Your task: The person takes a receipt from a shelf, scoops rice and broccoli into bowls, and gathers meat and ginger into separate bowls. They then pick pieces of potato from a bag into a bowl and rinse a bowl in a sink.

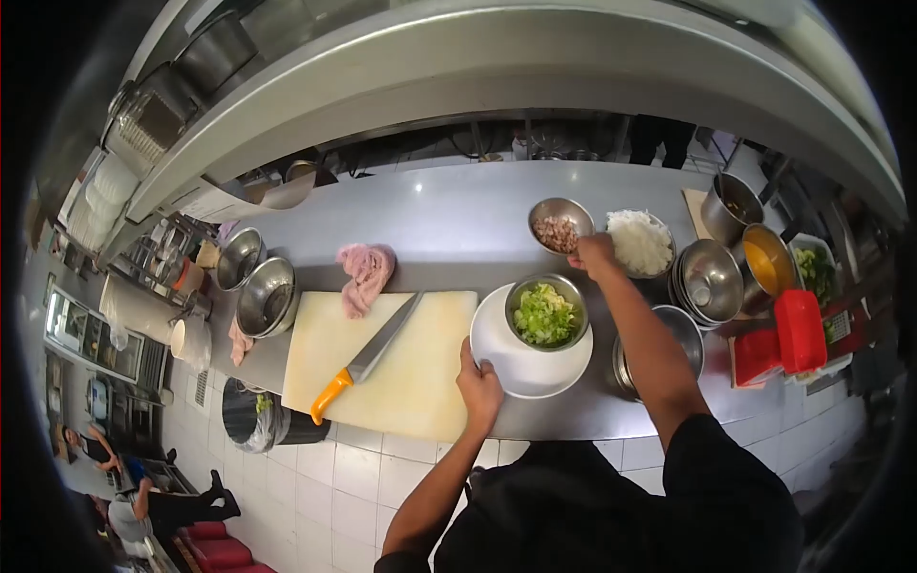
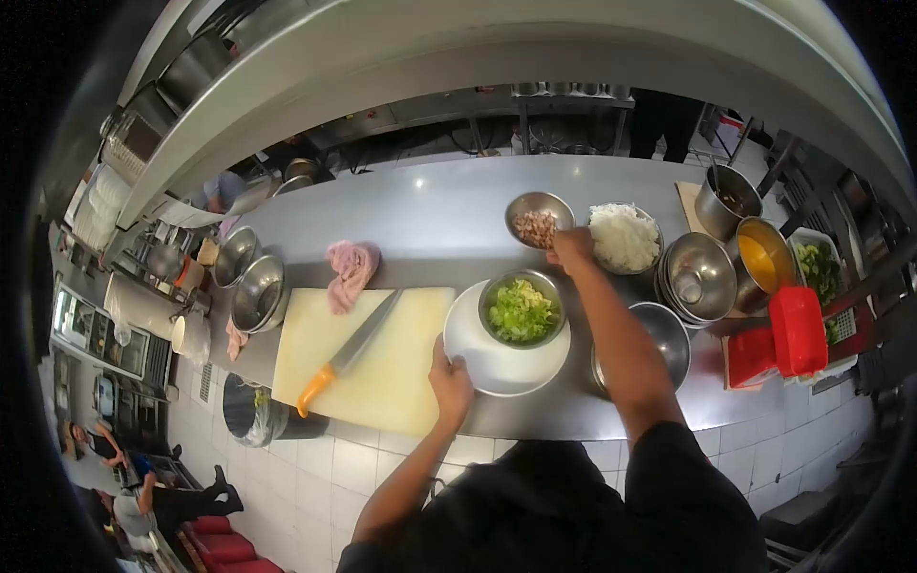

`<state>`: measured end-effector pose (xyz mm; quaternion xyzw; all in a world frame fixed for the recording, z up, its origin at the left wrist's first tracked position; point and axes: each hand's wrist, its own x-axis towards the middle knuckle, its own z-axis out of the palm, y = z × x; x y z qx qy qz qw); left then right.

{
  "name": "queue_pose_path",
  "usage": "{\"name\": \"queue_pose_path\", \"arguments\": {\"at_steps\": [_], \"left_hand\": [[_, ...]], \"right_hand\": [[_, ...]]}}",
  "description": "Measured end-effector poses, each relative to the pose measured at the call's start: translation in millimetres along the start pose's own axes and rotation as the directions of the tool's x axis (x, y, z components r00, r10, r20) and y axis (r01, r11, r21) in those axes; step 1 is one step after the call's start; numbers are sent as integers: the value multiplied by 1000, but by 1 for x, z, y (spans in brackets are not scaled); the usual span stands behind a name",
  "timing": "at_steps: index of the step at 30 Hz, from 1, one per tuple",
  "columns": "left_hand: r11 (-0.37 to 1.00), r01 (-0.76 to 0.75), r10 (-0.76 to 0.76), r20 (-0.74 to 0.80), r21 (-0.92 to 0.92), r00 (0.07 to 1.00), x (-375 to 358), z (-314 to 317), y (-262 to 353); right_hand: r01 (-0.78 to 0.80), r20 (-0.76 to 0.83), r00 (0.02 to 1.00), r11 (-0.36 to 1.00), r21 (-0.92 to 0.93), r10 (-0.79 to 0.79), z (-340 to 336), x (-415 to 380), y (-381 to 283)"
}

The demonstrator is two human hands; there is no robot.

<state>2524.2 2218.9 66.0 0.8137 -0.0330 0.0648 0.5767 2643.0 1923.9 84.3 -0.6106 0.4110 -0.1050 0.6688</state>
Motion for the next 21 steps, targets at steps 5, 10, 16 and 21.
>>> {"name": "queue_pose_path", "arguments": {"at_steps": [5,10,16,21], "left_hand": [[992,-75,82,-64,104,995,17,46,-16],[1000,16,-17,-44,-15,999,37,73,11],[986,102,-100,27,-130,995,58,85,3],[875,380,-314,247,-301,917,74,96,15]], "right_hand": [[506,412,844,766,-396,-345,-21,34,16],[270,294,943,876,-401,-156,-38,-53,-24],[493,387,782,106,-863,-489,-98,-55,-24],[478,447,791,-33,-878,-417,-113,-56,8]]}}
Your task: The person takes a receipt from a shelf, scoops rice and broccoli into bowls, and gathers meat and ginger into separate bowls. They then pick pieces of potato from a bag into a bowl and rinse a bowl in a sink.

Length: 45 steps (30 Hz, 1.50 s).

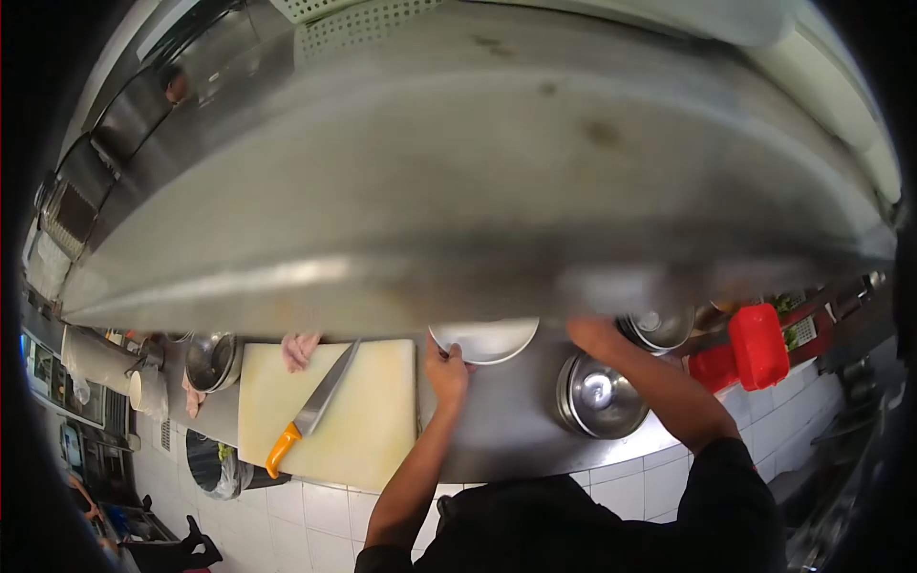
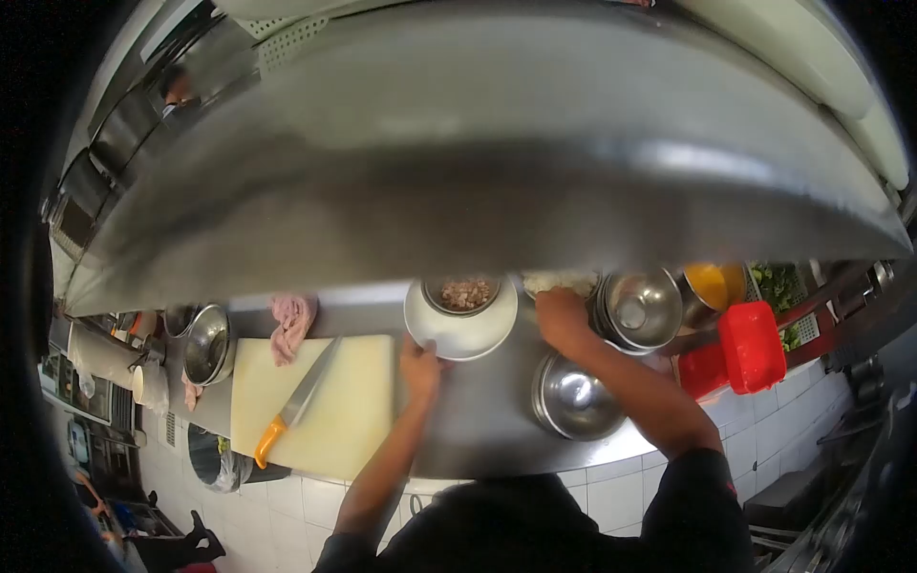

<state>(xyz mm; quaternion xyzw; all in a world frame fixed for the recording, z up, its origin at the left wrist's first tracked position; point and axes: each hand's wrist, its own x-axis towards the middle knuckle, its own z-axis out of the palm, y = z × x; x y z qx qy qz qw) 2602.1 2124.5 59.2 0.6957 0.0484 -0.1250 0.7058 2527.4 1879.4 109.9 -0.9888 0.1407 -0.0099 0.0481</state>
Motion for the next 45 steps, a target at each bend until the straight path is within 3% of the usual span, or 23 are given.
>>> {"name": "queue_pose_path", "arguments": {"at_steps": [1,2,4,5,8,11,14,19,20,22,24,25,26,28,29,31,34,37,41,43,45], "left_hand": [[1000,-11,11,1,1,1000,8,2,-13],[973,-195,193,32,126,981,11,3,-17],[766,-531,537,92,362,838,17,5,-26],[962,-269,271,-42,52,962,16,19,-2],[967,-163,166,0,197,986,47,25,-29],[909,-230,220,70,348,973,69,39,-47],[920,-357,359,22,162,933,45,56,2],[875,-177,221,-47,450,974,79,102,-31],[905,-186,192,22,382,981,81,107,-32],[953,-178,144,150,244,978,80,110,-29],[950,-184,125,235,251,964,77,118,-69],[945,-165,102,225,281,969,73,111,-69],[939,-145,80,214,312,974,69,104,-69],[910,-51,14,92,411,996,27,86,-15],[907,-70,22,120,415,993,22,76,-9],[903,-117,39,193,414,980,3,76,14],[883,-274,191,241,381,951,-12,61,30],[897,-318,179,404,306,897,-25,38,60],[918,-360,256,449,165,856,-35,6,65],[928,-356,258,499,109,827,-43,-21,69],[920,-376,273,509,109,817,-56,-59,79]], "right_hand": [[8,51,999,1000,-7,-8,5,0,2],[45,-22,999,999,-13,-45,-3,-1,-1],[119,-163,979,992,-30,-123,-23,-6,-5],[90,-155,984,996,-19,-92,-28,-3,-6],[6,-111,994,1000,-5,-7,-22,13,-1],[-42,-148,988,998,-44,35,4,45,34],[-89,-209,975,992,-84,70,14,76,71],[-128,-273,957,987,-101,97,23,108,112],[-123,-281,955,987,-105,89,21,112,116],[-68,-270,962,989,-133,29,11,105,123],[-17,-277,961,989,-148,-25,3,111,131],[15,-257,957,907,-421,-135,19,115,156],[176,-196,930,846,-503,-310,19,101,174],[141,-231,935,880,-454,-269,-17,37,137],[44,-208,974,979,-199,-86,-24,11,127],[-43,-193,981,991,-129,17,-53,-34,111],[-142,-70,988,990,-22,141,-26,-56,123],[-97,-129,988,993,-61,88,-29,-63,112],[-42,-234,971,998,55,54,-59,-86,58],[-51,-288,954,993,109,81,-59,-114,34],[-140,-334,933,990,17,137,-23,-139,55]]}}
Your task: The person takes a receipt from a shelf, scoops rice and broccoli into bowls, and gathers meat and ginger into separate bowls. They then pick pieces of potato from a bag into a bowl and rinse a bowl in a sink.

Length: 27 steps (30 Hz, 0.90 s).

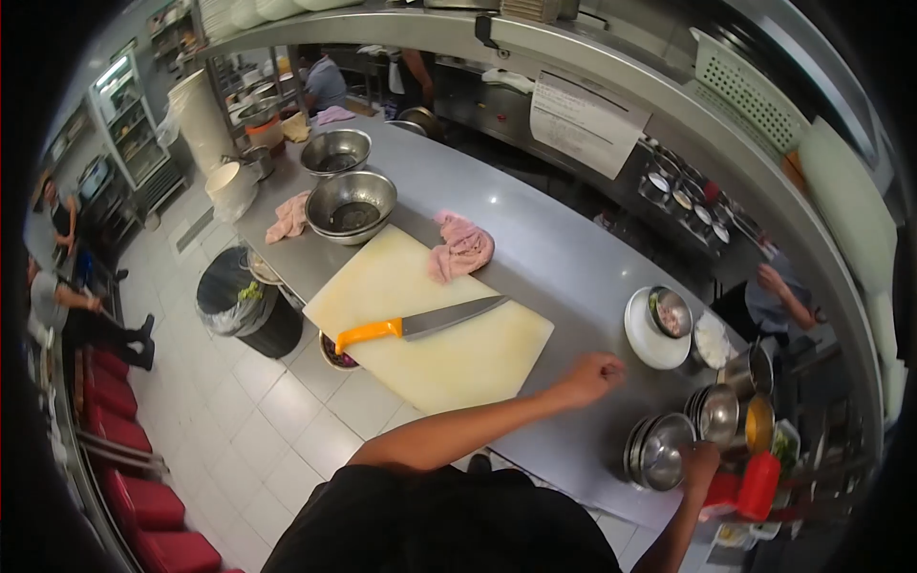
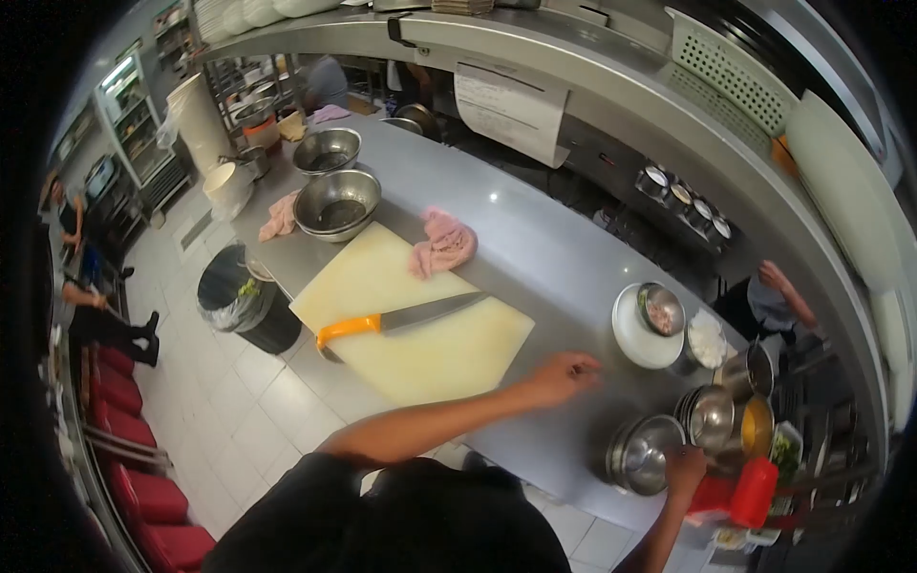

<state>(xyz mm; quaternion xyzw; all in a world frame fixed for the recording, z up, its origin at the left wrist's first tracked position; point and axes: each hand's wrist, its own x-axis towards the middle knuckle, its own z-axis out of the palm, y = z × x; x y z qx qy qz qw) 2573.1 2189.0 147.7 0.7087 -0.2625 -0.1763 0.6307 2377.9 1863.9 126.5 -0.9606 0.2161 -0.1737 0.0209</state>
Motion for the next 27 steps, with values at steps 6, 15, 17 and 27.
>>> {"name": "queue_pose_path", "arguments": {"at_steps": [6,15,17,27], "left_hand": [[998,35,-33,33,-43,999,-99,-98,21],[927,117,-208,-228,-357,951,-220,-220,21],[923,143,-248,-268,-358,931,-231,-228,23],[933,211,-265,-160,-291,951,-233,-185,25]], "right_hand": [[-86,90,989,943,-322,121,58,-66,35],[-714,-8,701,701,8,714,32,-78,12],[-689,-159,723,719,-90,673,13,-73,-23],[-760,-137,610,625,177,781,-20,-58,-39]]}}
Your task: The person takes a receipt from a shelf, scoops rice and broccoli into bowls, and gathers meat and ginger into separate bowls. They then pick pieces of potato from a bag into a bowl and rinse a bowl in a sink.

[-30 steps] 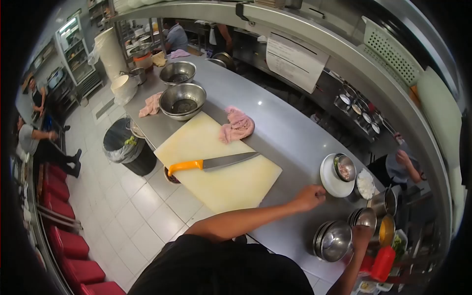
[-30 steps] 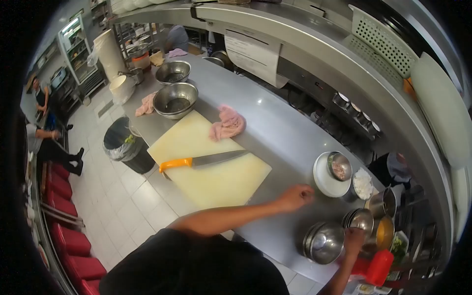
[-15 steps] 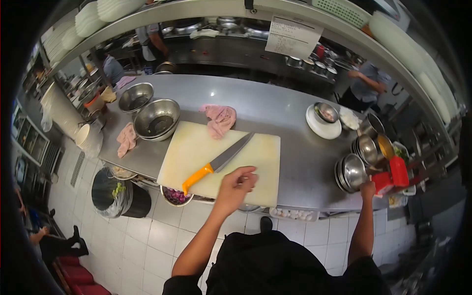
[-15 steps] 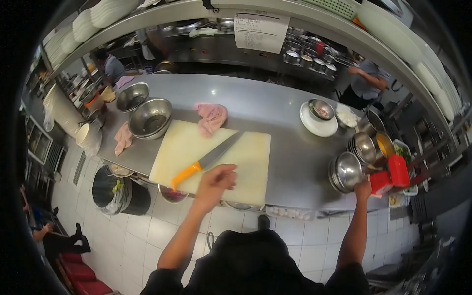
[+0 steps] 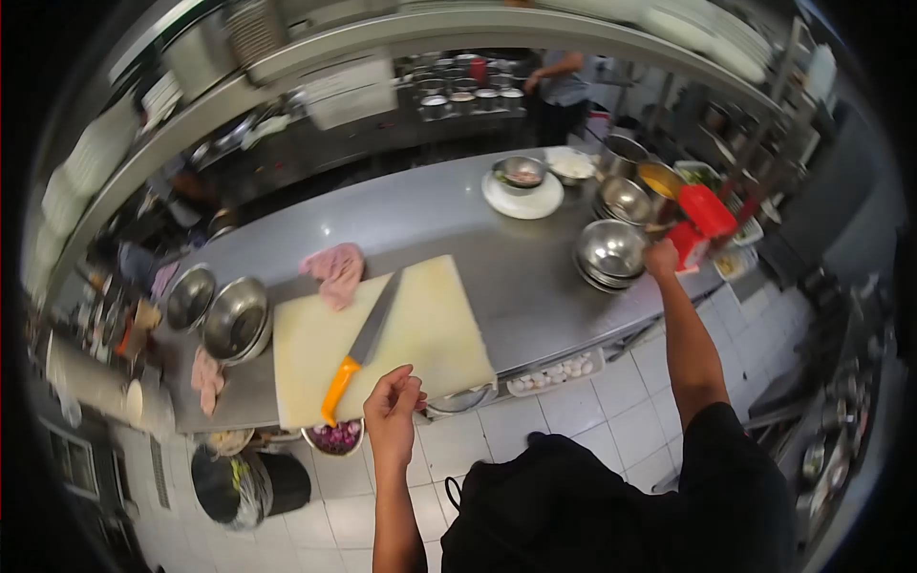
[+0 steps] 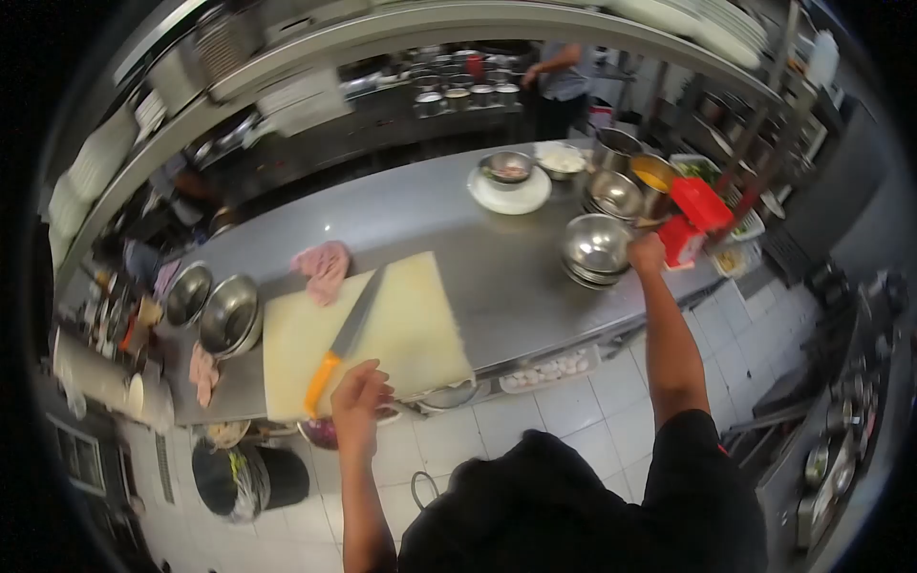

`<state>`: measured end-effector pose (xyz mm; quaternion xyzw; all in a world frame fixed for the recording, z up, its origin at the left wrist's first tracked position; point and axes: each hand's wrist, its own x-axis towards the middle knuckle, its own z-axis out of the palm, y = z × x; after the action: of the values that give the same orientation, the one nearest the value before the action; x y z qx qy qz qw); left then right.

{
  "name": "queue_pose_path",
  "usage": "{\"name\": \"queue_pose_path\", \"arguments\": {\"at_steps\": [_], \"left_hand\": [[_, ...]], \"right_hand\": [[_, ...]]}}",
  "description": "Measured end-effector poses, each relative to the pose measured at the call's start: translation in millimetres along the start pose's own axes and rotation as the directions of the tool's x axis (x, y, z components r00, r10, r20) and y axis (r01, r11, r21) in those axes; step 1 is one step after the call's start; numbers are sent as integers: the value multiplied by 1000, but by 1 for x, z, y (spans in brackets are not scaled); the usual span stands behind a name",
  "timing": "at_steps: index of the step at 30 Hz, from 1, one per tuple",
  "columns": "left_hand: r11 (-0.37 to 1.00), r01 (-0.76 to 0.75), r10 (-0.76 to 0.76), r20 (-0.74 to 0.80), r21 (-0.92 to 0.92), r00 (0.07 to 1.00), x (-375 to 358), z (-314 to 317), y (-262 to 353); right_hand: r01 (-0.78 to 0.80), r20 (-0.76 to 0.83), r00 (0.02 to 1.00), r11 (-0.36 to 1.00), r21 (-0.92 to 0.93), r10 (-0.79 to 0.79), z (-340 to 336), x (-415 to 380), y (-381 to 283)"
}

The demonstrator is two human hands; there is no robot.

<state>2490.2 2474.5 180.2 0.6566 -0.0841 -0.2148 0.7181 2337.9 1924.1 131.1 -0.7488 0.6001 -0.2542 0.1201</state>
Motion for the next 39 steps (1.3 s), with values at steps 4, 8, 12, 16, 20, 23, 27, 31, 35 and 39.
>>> {"name": "queue_pose_path", "arguments": {"at_steps": [4,8,12,16,20,23,27,31,35,39], "left_hand": [[998,-36,30,141,41,989,7,63,0],[988,-42,-6,311,146,950,8,166,7],[990,-2,-66,469,143,881,6,280,-23],[926,231,-370,603,298,707,-12,409,-70],[726,447,-682,635,523,363,-42,531,-142],[727,408,-674,686,552,274,-55,598,-182],[832,256,-555,711,493,433,-64,664,-200],[837,-406,-118,846,366,520,-57,728,-196],[673,-723,200,902,156,381,-47,795,-194],[788,-591,120,898,172,423,-37,848,-210]], "right_hand": [[80,-25,997,994,72,-79,-10,4,13],[53,80,994,951,305,-81,-27,17,60],[-100,317,947,885,456,-56,-114,-13,109],[-247,524,852,880,406,-2,-142,-20,229],[-293,595,801,906,304,59,-159,-21,354],[-517,601,751,809,280,272,-200,-7,384],[-321,488,841,942,102,234,-203,39,433],[-54,157,985,988,-145,77,-205,141,424],[61,59,996,998,-10,-60,-210,267,358],[237,169,961,967,-94,-220,-167,360,340]]}}
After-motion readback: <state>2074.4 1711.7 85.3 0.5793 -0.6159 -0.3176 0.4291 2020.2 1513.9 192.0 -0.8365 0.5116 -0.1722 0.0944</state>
